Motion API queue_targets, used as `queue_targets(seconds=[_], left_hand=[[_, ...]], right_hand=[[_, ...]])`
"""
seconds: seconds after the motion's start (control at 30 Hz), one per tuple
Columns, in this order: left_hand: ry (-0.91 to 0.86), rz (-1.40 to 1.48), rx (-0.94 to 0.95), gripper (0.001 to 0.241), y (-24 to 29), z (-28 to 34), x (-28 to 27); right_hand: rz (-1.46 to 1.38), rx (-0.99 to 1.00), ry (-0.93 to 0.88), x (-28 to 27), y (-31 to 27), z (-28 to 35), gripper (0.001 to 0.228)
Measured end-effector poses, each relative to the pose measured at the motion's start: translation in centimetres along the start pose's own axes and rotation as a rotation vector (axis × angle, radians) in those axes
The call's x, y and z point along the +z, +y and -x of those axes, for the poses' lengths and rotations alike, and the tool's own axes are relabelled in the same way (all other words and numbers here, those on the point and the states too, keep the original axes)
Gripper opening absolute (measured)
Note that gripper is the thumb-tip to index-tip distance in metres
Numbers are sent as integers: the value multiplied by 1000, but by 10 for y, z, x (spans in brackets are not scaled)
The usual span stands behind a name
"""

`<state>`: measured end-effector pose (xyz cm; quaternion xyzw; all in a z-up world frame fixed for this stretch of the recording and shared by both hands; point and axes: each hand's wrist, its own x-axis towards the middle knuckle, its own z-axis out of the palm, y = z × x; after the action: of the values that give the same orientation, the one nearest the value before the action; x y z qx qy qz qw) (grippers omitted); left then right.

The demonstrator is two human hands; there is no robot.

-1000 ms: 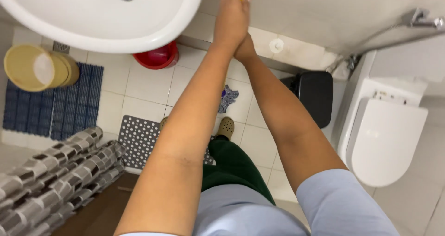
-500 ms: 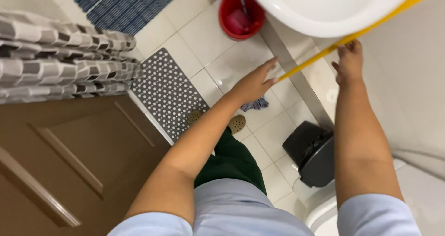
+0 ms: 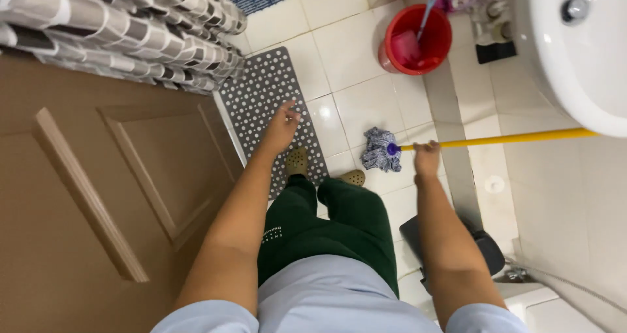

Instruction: The person wrings out a patterned cloth in a yellow bucket, then uses a yellow-handled mop to clean the tiled bathroom floor. They move a black rubber mat and a shower curtain aside to reach the floor, mop around the toilet and sink, and repeatedly dip and wring the mop in the bucket.

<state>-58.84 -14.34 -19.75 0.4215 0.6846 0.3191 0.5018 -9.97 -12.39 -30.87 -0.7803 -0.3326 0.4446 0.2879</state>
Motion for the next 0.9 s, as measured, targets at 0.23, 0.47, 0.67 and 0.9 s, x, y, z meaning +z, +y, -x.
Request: queue_targets(seconds=[0.23, 0.47, 0.67, 0.9], left_hand=[[289, 214, -294, 50, -55, 10, -63], [604, 284, -231, 47, -89, 8, -46], [661, 450, -451, 50, -125, 10, 2], [518, 420, -649, 65, -165, -9, 38]], right_hand=[[234, -120, -379, 123, -95, 48, 70], [495, -143, -564, 177, -118, -4, 68], [593, -115, -675, 233, -93, -43, 64], [617, 76, -698, 292, -55, -36, 66]])
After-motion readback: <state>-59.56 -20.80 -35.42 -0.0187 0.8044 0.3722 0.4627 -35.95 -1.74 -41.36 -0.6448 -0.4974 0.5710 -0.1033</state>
